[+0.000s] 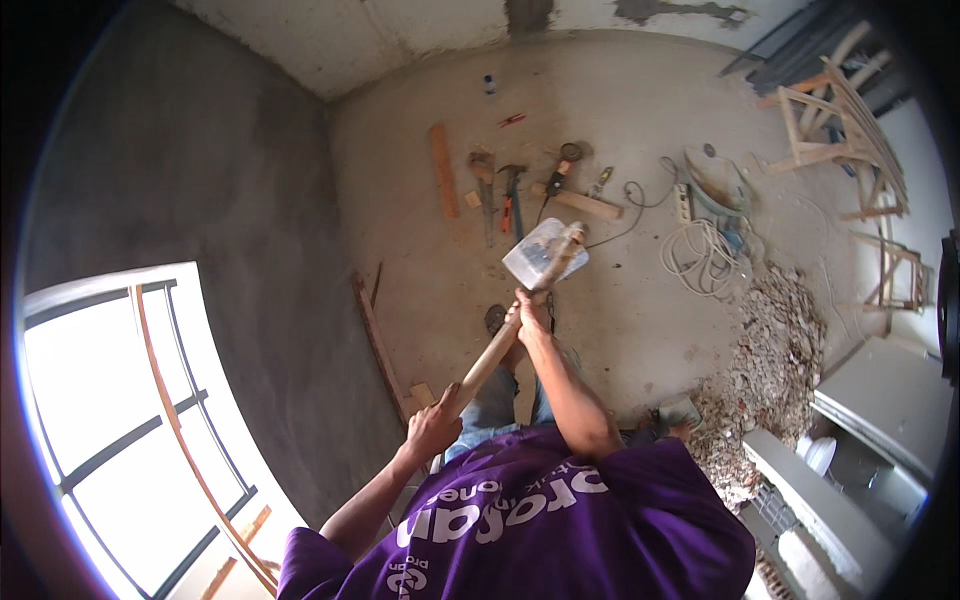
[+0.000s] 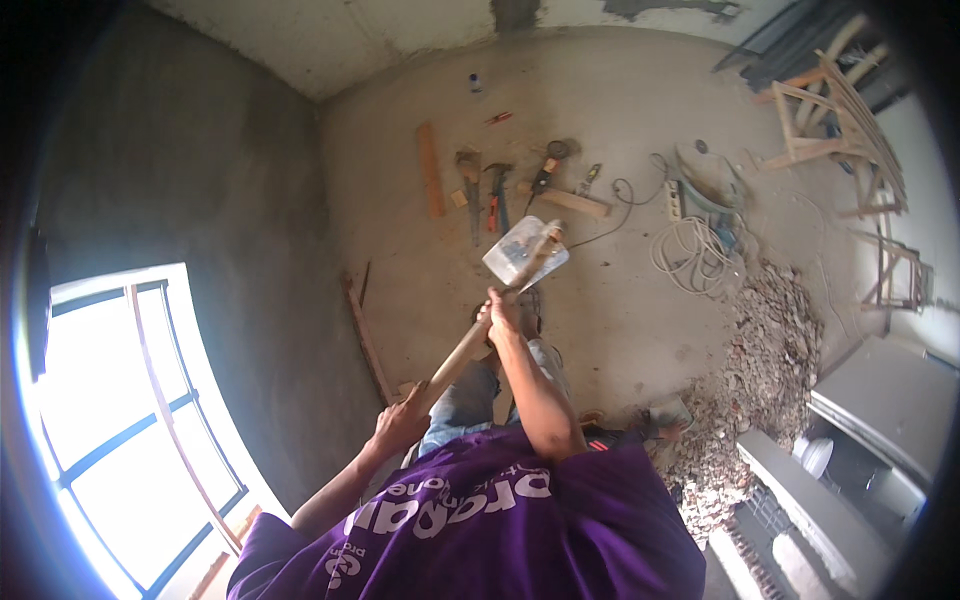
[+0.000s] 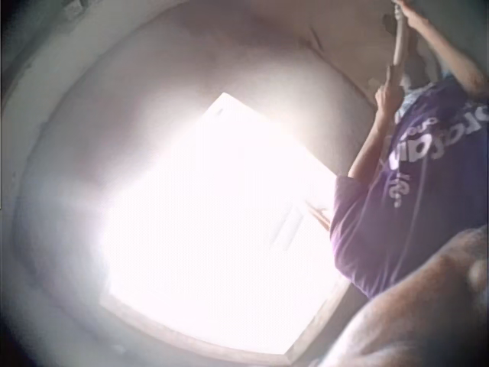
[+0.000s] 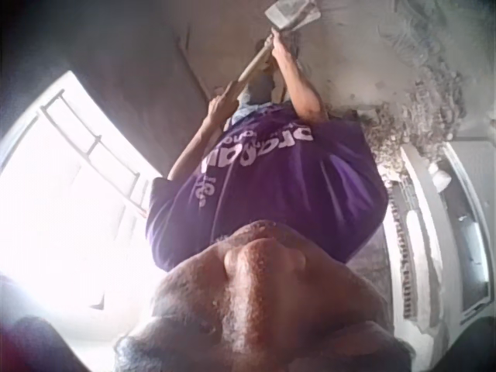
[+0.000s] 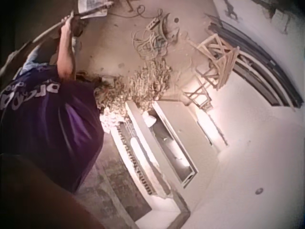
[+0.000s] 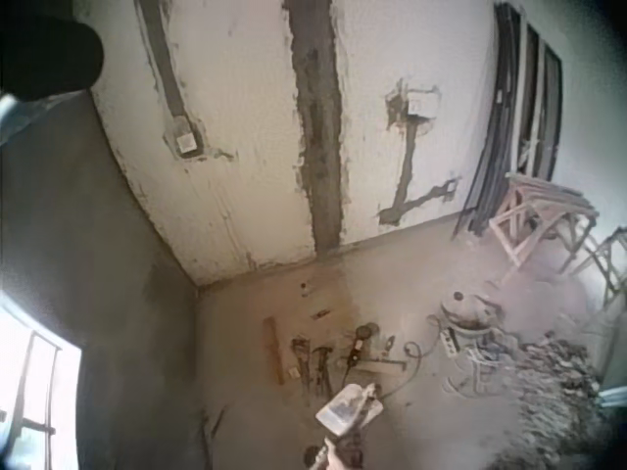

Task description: The person uses an angle grinder to cut the handle of a pickaxe, then inserts a wooden block into the head and secures it with a hammer. Finally, the person uses the repaired pickaxe to break up rubble on the floor.

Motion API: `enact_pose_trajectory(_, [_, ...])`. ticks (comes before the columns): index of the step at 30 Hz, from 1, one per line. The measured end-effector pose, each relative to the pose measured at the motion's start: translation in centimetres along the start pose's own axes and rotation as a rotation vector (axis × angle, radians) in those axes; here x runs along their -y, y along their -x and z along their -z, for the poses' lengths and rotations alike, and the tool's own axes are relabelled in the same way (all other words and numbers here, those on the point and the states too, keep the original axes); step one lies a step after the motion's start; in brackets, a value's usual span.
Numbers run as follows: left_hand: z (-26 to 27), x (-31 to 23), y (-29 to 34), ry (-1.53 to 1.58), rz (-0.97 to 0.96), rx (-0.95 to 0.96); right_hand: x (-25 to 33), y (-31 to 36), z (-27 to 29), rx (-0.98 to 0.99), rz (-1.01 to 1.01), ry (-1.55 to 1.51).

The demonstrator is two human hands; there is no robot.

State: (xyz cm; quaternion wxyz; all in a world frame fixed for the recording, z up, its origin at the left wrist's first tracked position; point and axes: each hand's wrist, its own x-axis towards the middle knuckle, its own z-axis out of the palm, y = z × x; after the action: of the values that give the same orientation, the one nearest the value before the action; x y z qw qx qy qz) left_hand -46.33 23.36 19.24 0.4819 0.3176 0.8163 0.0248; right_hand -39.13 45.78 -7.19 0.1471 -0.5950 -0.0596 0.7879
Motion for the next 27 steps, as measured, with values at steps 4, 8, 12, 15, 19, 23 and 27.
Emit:
enact_pose_trajectory(4, [2.0, -0.8, 2.1, -0.062, -0.148, 0.148, 6.3, 3.6, 7.3, 0.036, 0.068, -0.268])
enact_pose_trajectory(8, [2.2, -3.5, 1.9, -0.234, -0.307, 0.054, 11.0, 11.1, 9.9, 0.199, 0.198, -0.513])
enact_pose_trajectory(12, [2.2, -7.6, -0.3, -0.373, -0.495, -0.123, 18.1, 18.8, 10.7, 0.276, 0.347, -0.726])
enact_pose_trajectory(15, [2.1, -11.5, -3.1, -0.428, -0.670, -0.221, 21.7, 18.3, 14.7, 0.490, 0.479, -0.720])
enact_pose_trajectory(19, [0.9, -17.0, -5.5, -0.520, -0.763, -0.360, 27.0, 19.5, 17.6, 0.634, 0.646, -0.697])
enact_pose_trajectory(23, [-1.1, -21.6, -7.0, -0.578, -0.831, -0.471, 31.6, 21.4, 21.3, 0.796, 0.732, -0.690])
enact_pose_trajectory(27, [-3.5, -26.9, -9.3, -0.552, -0.933, -0.541, 37.1, 23.4, 25.4, 0.917, 0.864, -0.632])
